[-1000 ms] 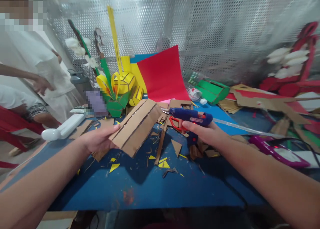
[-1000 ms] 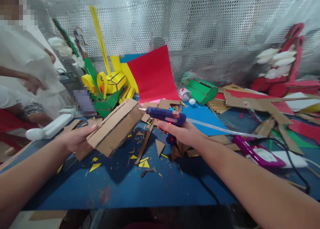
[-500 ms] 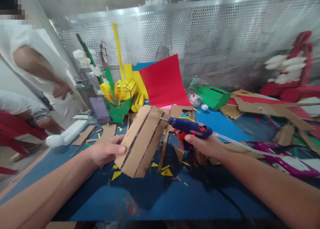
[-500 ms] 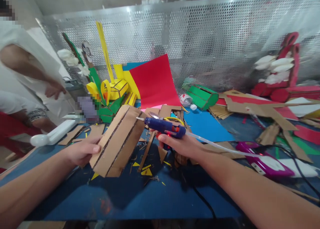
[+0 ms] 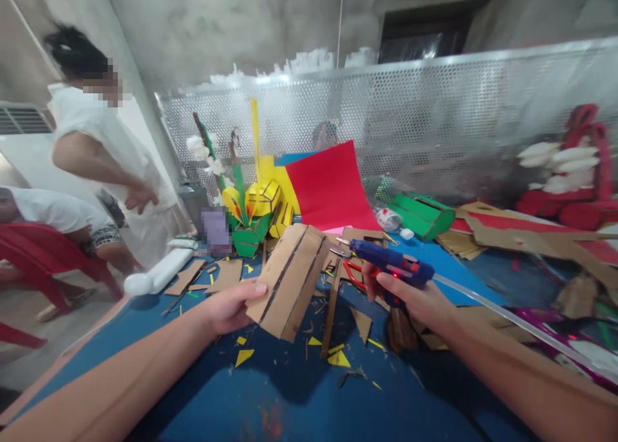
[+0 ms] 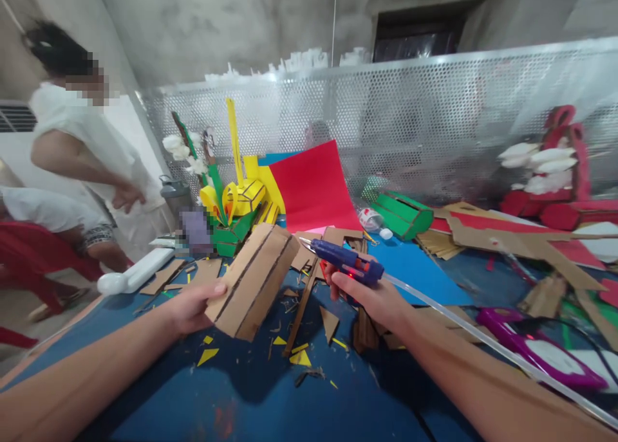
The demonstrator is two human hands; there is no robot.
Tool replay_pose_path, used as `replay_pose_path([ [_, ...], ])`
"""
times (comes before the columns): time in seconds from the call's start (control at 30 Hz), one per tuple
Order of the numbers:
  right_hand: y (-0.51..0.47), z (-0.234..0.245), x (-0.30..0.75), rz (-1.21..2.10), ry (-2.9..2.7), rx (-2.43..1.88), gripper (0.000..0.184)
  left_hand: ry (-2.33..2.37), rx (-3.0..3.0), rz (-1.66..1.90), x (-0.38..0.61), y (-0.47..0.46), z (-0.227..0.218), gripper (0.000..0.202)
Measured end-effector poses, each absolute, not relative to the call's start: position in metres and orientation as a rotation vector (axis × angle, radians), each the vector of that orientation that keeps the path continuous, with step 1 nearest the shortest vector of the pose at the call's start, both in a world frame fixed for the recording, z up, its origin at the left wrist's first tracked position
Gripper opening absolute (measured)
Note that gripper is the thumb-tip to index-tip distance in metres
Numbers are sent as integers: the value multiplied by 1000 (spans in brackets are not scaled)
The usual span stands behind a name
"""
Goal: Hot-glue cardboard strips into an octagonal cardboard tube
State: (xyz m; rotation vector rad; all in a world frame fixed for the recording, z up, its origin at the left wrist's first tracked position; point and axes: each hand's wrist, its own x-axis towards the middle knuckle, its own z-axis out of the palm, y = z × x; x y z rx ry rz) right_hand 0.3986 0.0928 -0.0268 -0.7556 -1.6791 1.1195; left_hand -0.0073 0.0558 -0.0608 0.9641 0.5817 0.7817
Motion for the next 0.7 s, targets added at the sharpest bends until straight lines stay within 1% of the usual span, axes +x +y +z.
replay_pose_path([
  [0.13,95,-15,381,1028,-1651,-860,55,565,970,823,-1,62,-66,65],
  [0.23,100,-5,364,969,-1706,-899,51,549,970,843,2,66,-72,61],
  [0.4,110,-11,358,916,-1563,-860,49,524,955,861,0,73,-82,64],
  [0.5,107,-18,360,879,-1529,-861,44,515,937,854,-6,75,-86,57],
  [0.57,103,-17,360,807,-1621,-867,38,509,917,828,-11,75,-86,53],
  [0.63,99,-14,358,769,-1612,-918,35,502,885,796,-18,75,-85,46],
  [0.7,100,-13,357,753,-1617,-998,33,533,859,786,-22,77,-82,45],
])
